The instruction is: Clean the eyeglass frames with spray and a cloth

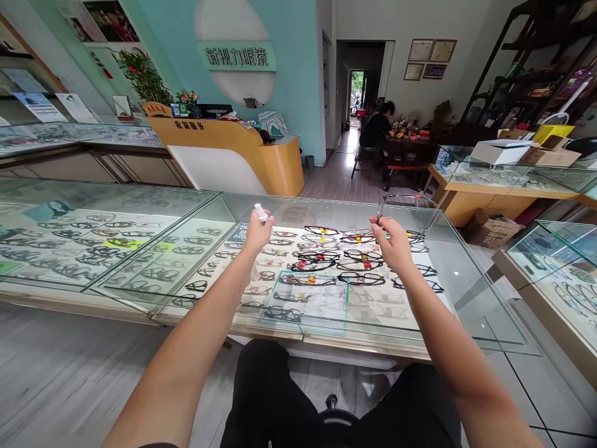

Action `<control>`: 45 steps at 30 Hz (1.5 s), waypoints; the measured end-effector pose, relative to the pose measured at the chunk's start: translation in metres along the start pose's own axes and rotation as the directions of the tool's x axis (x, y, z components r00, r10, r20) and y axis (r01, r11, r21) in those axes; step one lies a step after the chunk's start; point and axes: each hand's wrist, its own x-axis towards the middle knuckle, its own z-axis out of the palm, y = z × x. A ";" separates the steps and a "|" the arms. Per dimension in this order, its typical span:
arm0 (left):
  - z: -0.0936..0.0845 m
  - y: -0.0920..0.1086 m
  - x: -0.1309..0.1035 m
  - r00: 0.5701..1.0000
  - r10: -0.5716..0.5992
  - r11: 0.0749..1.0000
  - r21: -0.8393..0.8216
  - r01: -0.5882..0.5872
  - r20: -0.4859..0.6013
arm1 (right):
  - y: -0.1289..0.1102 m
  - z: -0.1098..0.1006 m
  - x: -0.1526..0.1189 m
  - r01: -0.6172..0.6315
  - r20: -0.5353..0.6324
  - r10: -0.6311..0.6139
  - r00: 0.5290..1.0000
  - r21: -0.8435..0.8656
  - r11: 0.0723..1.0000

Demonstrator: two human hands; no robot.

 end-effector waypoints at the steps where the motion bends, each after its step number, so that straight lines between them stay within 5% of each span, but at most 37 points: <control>1: 0.003 0.010 -0.004 0.999 0.015 0.997 -0.070 -0.012 0.040 | -0.001 -0.001 0.000 -0.009 -0.004 0.009 1.000 0.017 1.000; 8: 0.023 0.095 -0.060 0.920 0.120 0.895 -0.441 0.062 0.373 | -0.026 -0.010 -0.005 -0.062 0.030 0.058 0.998 0.172 0.983; 14: 0.038 0.156 -0.108 0.690 0.234 0.775 -0.560 0.293 0.685 | -0.065 -0.033 -0.022 -0.187 0.149 0.141 0.979 0.369 0.910; 16: 0.044 0.170 -0.120 0.657 0.274 0.780 -0.562 0.276 0.702 | -0.076 -0.041 -0.026 -0.213 0.207 0.135 0.969 0.426 0.879; 25: 0.080 0.194 -0.160 0.741 0.427 0.824 -0.561 -0.083 0.518 | -0.107 -0.051 -0.047 -0.307 0.358 0.102 0.928 0.582 0.753; 31: 0.094 0.188 -0.165 0.749 0.420 0.866 -0.472 -0.164 0.512 | -0.112 -0.055 -0.055 -0.297 0.354 0.095 0.930 0.574 0.763; 39: 0.087 0.189 -0.173 0.713 0.433 0.876 -0.446 -0.186 0.552 | -0.106 -0.056 -0.056 -0.298 0.339 0.097 0.936 0.611 0.733; 45: 0.071 0.182 -0.192 0.737 0.399 0.905 -0.363 -0.221 0.545 | -0.096 -0.049 -0.047 -0.369 0.272 0.257 0.927 0.783 0.501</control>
